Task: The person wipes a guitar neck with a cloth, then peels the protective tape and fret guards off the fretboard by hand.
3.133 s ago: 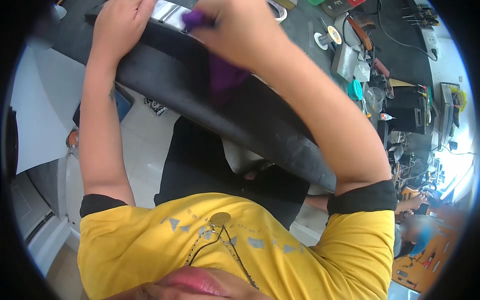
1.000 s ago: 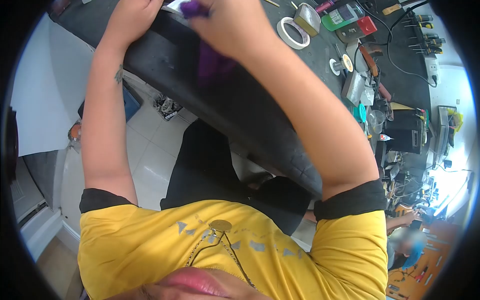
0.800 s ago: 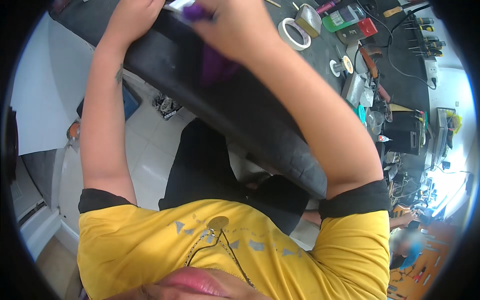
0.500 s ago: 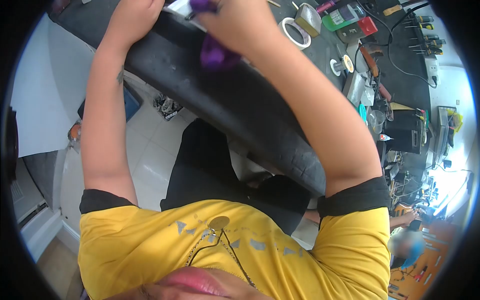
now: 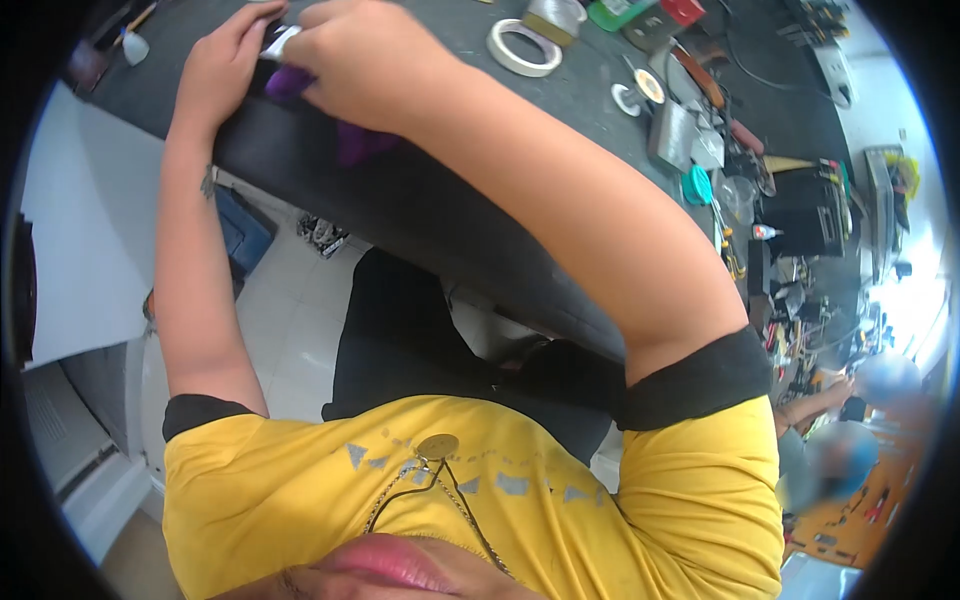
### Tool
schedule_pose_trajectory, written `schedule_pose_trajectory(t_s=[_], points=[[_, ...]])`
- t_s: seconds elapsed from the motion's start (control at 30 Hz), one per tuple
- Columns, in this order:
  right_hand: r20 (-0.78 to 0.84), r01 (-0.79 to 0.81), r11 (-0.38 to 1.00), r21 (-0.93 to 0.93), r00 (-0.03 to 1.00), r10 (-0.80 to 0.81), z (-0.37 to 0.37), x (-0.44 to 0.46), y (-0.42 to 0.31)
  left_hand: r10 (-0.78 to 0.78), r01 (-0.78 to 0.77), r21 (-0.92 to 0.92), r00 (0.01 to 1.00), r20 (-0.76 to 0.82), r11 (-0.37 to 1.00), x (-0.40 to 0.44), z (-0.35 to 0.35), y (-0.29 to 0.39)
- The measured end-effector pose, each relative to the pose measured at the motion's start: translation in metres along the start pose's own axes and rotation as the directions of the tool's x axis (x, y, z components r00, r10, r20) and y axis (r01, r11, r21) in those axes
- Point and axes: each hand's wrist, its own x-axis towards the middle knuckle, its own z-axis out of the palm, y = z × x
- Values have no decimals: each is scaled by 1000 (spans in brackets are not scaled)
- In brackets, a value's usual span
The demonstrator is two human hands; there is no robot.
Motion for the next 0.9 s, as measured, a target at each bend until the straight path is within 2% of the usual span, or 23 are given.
schedule_pose_trajectory(t_s=[0.07, 0.1, 0.2, 0.47, 0.63, 0.73, 0.9], points=[[-50, 38, 994, -101, 998, -43, 3, -3, 3, -1, 1, 8, 1000, 28, 1000, 4, 1, -5], [-21, 28, 993, -116, 999, -30, 4, -4, 1, -2, 2, 6, 1000, 30, 1000, 4, 2, -5], [42, 134, 966, -219, 991, -127, 5, -6, 0, -17, 17, 2, 999, 32, 1000, 4, 0, -5], [137, 92, 942, -322, 989, -50, -18, -41, -20, -11, 12, -45, 1000, 23, 999, 2, 0, -9], [151, -23, 954, -298, 986, 71, -72, -134, -43, -35, 37, -45, 998, 42, 998, 2, -3, -4], [70, -11, 949, -314, 997, 35, -103, -190, -54, -42, 44, -50, 998, 37, 998, 3, -2, -7], [35, -86, 924, -373, 994, 107, -147, -284, -72, -41, 47, -61, 995, 89, 997, 7, -3, -15]])
